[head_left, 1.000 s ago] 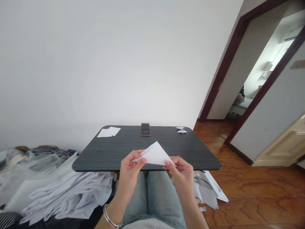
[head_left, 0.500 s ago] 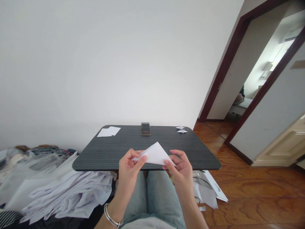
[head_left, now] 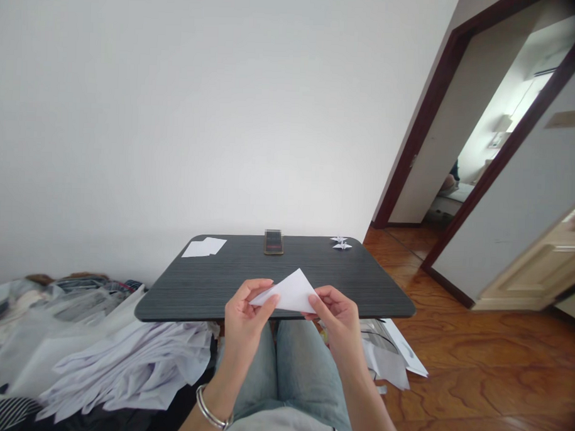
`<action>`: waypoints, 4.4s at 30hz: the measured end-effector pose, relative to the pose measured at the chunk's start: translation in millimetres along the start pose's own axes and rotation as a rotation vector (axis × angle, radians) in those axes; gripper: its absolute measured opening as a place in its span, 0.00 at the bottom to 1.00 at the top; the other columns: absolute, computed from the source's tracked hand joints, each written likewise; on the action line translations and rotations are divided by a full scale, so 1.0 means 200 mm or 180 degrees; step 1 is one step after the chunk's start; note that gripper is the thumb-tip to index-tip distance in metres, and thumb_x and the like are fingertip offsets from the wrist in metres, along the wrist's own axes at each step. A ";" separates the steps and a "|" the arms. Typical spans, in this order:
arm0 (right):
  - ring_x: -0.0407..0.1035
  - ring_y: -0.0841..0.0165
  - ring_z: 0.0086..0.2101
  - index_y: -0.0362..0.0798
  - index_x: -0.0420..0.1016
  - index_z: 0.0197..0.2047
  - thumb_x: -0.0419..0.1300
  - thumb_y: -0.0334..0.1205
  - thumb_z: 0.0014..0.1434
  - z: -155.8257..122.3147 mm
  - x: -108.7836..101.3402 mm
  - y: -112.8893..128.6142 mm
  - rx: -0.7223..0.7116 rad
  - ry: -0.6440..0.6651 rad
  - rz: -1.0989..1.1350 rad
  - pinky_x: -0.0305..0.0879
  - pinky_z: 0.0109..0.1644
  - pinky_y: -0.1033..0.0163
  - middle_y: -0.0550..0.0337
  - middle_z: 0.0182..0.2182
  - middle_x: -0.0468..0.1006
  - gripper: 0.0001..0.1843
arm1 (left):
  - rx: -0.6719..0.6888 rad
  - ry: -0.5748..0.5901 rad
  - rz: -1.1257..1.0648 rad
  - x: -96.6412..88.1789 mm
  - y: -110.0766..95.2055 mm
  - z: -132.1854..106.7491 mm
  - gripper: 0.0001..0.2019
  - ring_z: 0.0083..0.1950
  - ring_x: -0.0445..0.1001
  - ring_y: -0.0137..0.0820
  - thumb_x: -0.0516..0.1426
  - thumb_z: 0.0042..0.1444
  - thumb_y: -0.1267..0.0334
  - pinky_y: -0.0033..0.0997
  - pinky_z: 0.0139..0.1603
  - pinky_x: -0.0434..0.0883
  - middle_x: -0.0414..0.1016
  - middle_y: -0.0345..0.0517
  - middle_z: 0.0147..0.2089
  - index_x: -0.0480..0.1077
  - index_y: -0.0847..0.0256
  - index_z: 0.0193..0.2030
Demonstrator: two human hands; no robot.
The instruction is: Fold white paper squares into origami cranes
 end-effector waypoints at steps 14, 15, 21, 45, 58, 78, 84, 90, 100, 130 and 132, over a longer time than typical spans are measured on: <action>0.62 0.73 0.23 0.45 0.72 0.25 0.63 0.42 0.51 0.01 0.00 0.06 -0.0352 -0.0055 -0.0592 0.57 0.27 0.69 0.63 0.20 0.71 0.10 | 0.0057 -0.0026 0.0268 0.01 -0.04 -0.02 0.07 0.32 0.76 0.28 0.65 0.42 0.67 0.19 0.32 0.72 0.80 0.43 0.32 0.78 0.61 0.32; 0.62 0.73 0.23 0.45 0.72 0.25 0.63 0.42 0.51 0.01 0.00 0.07 -0.0356 -0.0035 -0.0616 0.57 0.27 0.69 0.63 0.20 0.71 0.10 | 0.0064 -0.0032 0.0276 0.01 -0.04 -0.02 0.07 0.32 0.76 0.28 0.64 0.42 0.67 0.19 0.32 0.72 0.80 0.43 0.32 0.78 0.61 0.32; 0.62 0.73 0.23 0.45 0.72 0.26 0.62 0.43 0.51 0.00 0.01 0.09 -0.0394 -0.0041 -0.0646 0.57 0.27 0.68 0.63 0.20 0.71 0.10 | 0.0072 -0.0072 0.0261 0.01 -0.05 -0.02 0.07 0.32 0.76 0.27 0.65 0.42 0.67 0.18 0.32 0.72 0.80 0.42 0.31 0.78 0.60 0.32; 0.65 0.70 0.24 0.46 0.73 0.25 0.62 0.40 0.51 -0.08 0.03 0.20 -0.0683 -0.0258 -0.0762 0.59 0.26 0.67 0.61 0.21 0.73 0.08 | 0.0430 -0.0136 0.0660 0.00 -0.13 -0.08 0.07 0.31 0.77 0.31 0.63 0.45 0.64 0.23 0.30 0.73 0.80 0.45 0.32 0.78 0.61 0.33; 0.63 0.72 0.23 0.46 0.71 0.25 0.62 0.41 0.51 -0.06 0.03 0.18 -0.0541 -0.0063 -0.0638 0.58 0.25 0.69 0.62 0.21 0.71 0.09 | 0.0125 -0.0002 0.0397 0.00 -0.08 -0.06 0.08 0.33 0.75 0.29 0.64 0.45 0.64 0.21 0.31 0.71 0.80 0.45 0.33 0.78 0.61 0.34; 0.60 0.73 0.21 0.46 0.71 0.25 0.62 0.42 0.52 -0.04 0.04 0.18 -0.0447 -0.0007 -0.0526 0.55 0.23 0.69 0.63 0.20 0.69 0.10 | 0.0155 -0.0118 0.0423 0.01 -0.09 -0.05 0.08 0.32 0.75 0.30 0.64 0.43 0.63 0.22 0.30 0.71 0.79 0.45 0.31 0.78 0.62 0.32; 0.60 0.73 0.21 0.45 0.71 0.24 0.62 0.44 0.51 -0.04 0.04 0.19 -0.0504 -0.0085 -0.0614 0.55 0.24 0.69 0.62 0.20 0.69 0.11 | 0.0135 -0.0112 0.0453 0.01 -0.08 -0.05 0.09 0.33 0.76 0.32 0.64 0.44 0.62 0.24 0.31 0.72 0.79 0.46 0.32 0.78 0.62 0.33; 0.59 0.73 0.21 0.46 0.70 0.24 0.62 0.44 0.51 -0.04 0.03 0.17 -0.0471 -0.0096 -0.0602 0.54 0.23 0.69 0.63 0.20 0.68 0.11 | 0.0101 -0.0118 0.0472 0.02 -0.08 -0.06 0.08 0.33 0.76 0.31 0.64 0.44 0.63 0.22 0.30 0.72 0.79 0.46 0.32 0.78 0.62 0.32; 0.59 0.73 0.21 0.45 0.69 0.24 0.61 0.43 0.51 0.00 0.02 0.13 -0.0291 0.0211 -0.0804 0.53 0.23 0.69 0.64 0.19 0.67 0.11 | 0.0115 -0.0052 0.0702 0.01 -0.06 -0.02 0.07 0.31 0.75 0.32 0.63 0.44 0.63 0.23 0.28 0.71 0.79 0.46 0.30 0.77 0.63 0.31; 0.54 0.75 0.20 0.46 0.66 0.25 0.61 0.46 0.53 0.02 0.02 0.00 -0.0332 -0.0107 -0.0335 0.47 0.21 0.69 0.66 0.19 0.63 0.14 | -0.0566 -0.0137 -0.0573 0.03 -0.03 -0.01 0.10 0.24 0.73 0.23 0.66 0.39 0.65 0.19 0.25 0.73 0.76 0.39 0.23 0.71 0.65 0.27; 0.53 0.76 0.19 0.46 0.67 0.25 0.61 0.46 0.53 0.02 0.02 0.00 -0.0319 -0.0127 -0.0318 0.47 0.21 0.69 0.66 0.19 0.63 0.14 | -0.0520 -0.0159 -0.0568 0.02 -0.04 -0.01 0.10 0.25 0.74 0.23 0.66 0.39 0.65 0.19 0.25 0.74 0.76 0.39 0.23 0.71 0.65 0.27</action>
Point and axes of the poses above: each hand's wrist, its own z-axis towards the middle knuckle, its own x-axis out of the palm, y = z × x, the point moved 4 cm from there along z, towards the middle knuckle
